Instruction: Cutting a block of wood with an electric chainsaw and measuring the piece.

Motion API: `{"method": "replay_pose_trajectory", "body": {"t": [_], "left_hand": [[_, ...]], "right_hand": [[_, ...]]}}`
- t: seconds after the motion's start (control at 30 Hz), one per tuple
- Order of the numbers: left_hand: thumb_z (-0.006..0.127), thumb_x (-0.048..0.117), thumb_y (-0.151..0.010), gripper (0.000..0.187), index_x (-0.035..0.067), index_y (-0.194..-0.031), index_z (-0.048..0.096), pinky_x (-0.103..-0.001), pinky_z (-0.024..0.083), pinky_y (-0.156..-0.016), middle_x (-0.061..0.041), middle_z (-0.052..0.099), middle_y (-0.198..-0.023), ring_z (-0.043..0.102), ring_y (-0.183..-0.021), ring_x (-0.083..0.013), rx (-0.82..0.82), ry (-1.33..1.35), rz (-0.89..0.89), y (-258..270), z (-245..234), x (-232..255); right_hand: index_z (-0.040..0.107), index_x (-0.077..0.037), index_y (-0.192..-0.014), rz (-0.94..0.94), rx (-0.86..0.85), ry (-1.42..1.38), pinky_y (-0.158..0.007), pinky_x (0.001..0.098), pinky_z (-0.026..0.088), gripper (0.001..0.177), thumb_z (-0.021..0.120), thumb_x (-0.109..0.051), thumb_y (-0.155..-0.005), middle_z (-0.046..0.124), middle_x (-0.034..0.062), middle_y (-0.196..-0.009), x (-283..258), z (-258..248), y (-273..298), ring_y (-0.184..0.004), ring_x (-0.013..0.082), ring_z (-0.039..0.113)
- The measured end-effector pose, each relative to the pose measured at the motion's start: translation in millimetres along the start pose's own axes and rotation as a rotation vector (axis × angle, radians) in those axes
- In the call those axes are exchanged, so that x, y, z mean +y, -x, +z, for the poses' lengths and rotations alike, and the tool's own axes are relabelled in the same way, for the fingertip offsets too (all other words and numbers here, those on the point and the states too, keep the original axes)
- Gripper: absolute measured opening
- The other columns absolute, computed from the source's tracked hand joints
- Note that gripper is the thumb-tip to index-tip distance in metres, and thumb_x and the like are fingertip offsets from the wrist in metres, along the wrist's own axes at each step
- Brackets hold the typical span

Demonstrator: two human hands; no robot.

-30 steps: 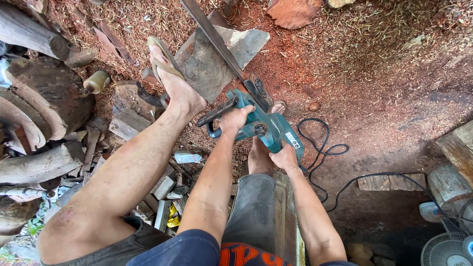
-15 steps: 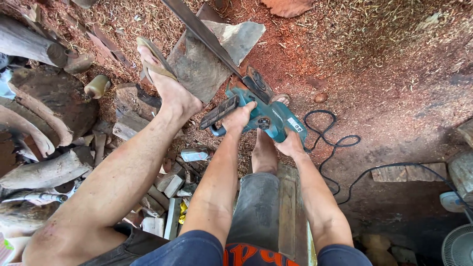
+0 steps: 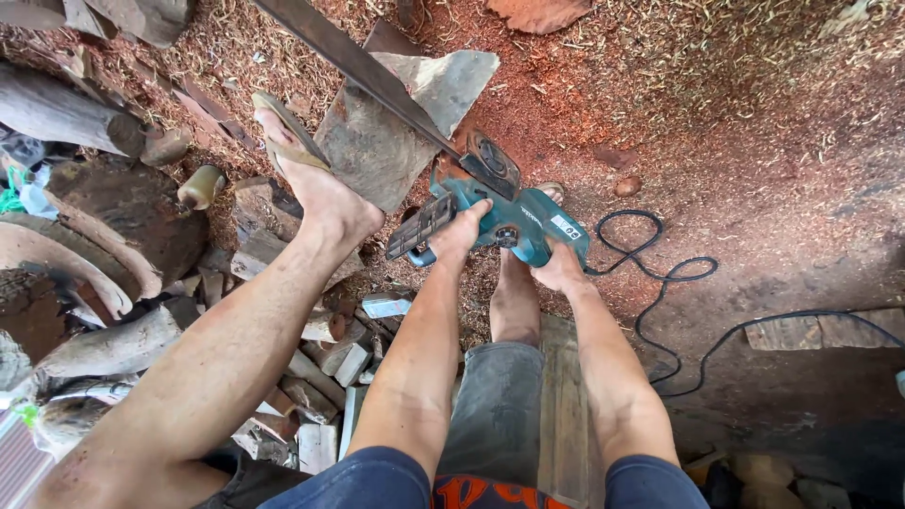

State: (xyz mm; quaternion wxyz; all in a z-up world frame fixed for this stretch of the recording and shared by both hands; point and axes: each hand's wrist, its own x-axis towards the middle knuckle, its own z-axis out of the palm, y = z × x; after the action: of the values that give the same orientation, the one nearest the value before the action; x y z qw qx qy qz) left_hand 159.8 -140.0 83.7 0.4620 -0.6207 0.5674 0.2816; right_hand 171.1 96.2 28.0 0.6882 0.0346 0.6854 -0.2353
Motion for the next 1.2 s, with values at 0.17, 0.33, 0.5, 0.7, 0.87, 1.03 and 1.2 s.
{"method": "replay_pose_trajectory", "body": {"t": [0.17, 0.33, 0.5, 0.7, 0.87, 1.03, 1.2], "left_hand": [[0.067, 0.068, -0.072, 0.080, 0.017, -0.134, 0.067, -0.044, 0.034, -0.116, -0.011, 0.063, -0.142, 0.054, -0.134, -0.0315, 0.007, 0.046, 0.020, -10, 11, -3], [0.066, 0.067, -0.073, 0.079, 0.018, -0.134, 0.067, -0.045, 0.032, -0.118, -0.010, 0.063, -0.143, 0.053, -0.136, -0.0311, 0.006, 0.074, 0.031, -14, 12, -2], [0.064, 0.070, -0.073, 0.083, 0.016, -0.136, 0.065, -0.044, 0.037, -0.114, -0.013, 0.063, -0.141, 0.056, -0.132, -0.0323, -0.018, -0.032, 0.012, -15, 5, -3], [0.065, 0.070, -0.071, 0.082, 0.013, -0.129, 0.070, -0.042, 0.045, -0.107, -0.015, 0.069, -0.134, 0.064, -0.124, -0.0323, 0.000, -0.104, 0.009, 8, -19, 13], [0.062, 0.073, -0.072, 0.083, 0.011, -0.127, 0.071, -0.040, 0.045, -0.107, -0.017, 0.067, -0.136, 0.063, -0.126, -0.0318, -0.072, -0.139, -0.009, -2, -22, 11], [0.062, 0.075, -0.072, 0.087, 0.008, -0.128, 0.070, -0.039, 0.044, -0.108, -0.020, 0.065, -0.137, 0.062, -0.127, -0.0317, -0.092, -0.159, -0.031, 0, -23, 12], [0.058, 0.075, -0.074, 0.085, 0.009, -0.124, 0.075, -0.038, 0.045, -0.105, -0.017, 0.071, -0.132, 0.066, -0.122, -0.0295, -0.153, -0.183, -0.053, 9, -29, 18]], "right_hand": [[0.067, -0.011, -0.129, 0.036, -0.039, 0.011, -0.105, 0.0426, 0.051, 0.055, 0.076, -0.018, -0.076, 0.072, 0.0209, -0.120, -2, -3, -9, -0.117, 0.0359, 0.068], [0.065, -0.014, -0.132, 0.040, -0.045, 0.005, -0.106, 0.0407, 0.050, 0.059, 0.075, -0.017, -0.074, 0.073, 0.0188, -0.119, -4, -7, -11, -0.115, 0.0341, 0.068], [0.067, -0.013, -0.130, 0.057, -0.065, 0.009, -0.104, 0.0406, 0.052, 0.056, 0.075, -0.015, -0.075, 0.074, 0.0179, -0.119, -13, -9, 7, -0.116, 0.0332, 0.069], [0.064, -0.010, -0.132, 0.012, -0.009, -0.048, -0.105, 0.0392, 0.050, 0.065, 0.075, -0.011, -0.068, 0.072, 0.0203, -0.119, -10, -3, 25, -0.118, 0.0330, 0.067], [0.065, -0.008, -0.132, 0.061, -0.004, -0.017, -0.107, 0.0396, 0.050, 0.064, 0.075, -0.011, -0.069, 0.072, 0.0211, -0.122, -15, -5, 36, -0.121, 0.0338, 0.066], [0.062, -0.009, -0.136, 0.116, -0.018, 0.009, -0.109, 0.0409, 0.048, 0.068, 0.076, -0.012, -0.071, 0.070, 0.0213, -0.124, -28, -15, 50, -0.122, 0.0348, 0.064], [0.062, -0.008, -0.135, 0.137, -0.042, 0.028, -0.109, 0.0416, 0.049, 0.065, 0.075, -0.012, -0.072, 0.072, 0.0228, -0.122, -29, -17, 57, -0.121, 0.0357, 0.066]]}}
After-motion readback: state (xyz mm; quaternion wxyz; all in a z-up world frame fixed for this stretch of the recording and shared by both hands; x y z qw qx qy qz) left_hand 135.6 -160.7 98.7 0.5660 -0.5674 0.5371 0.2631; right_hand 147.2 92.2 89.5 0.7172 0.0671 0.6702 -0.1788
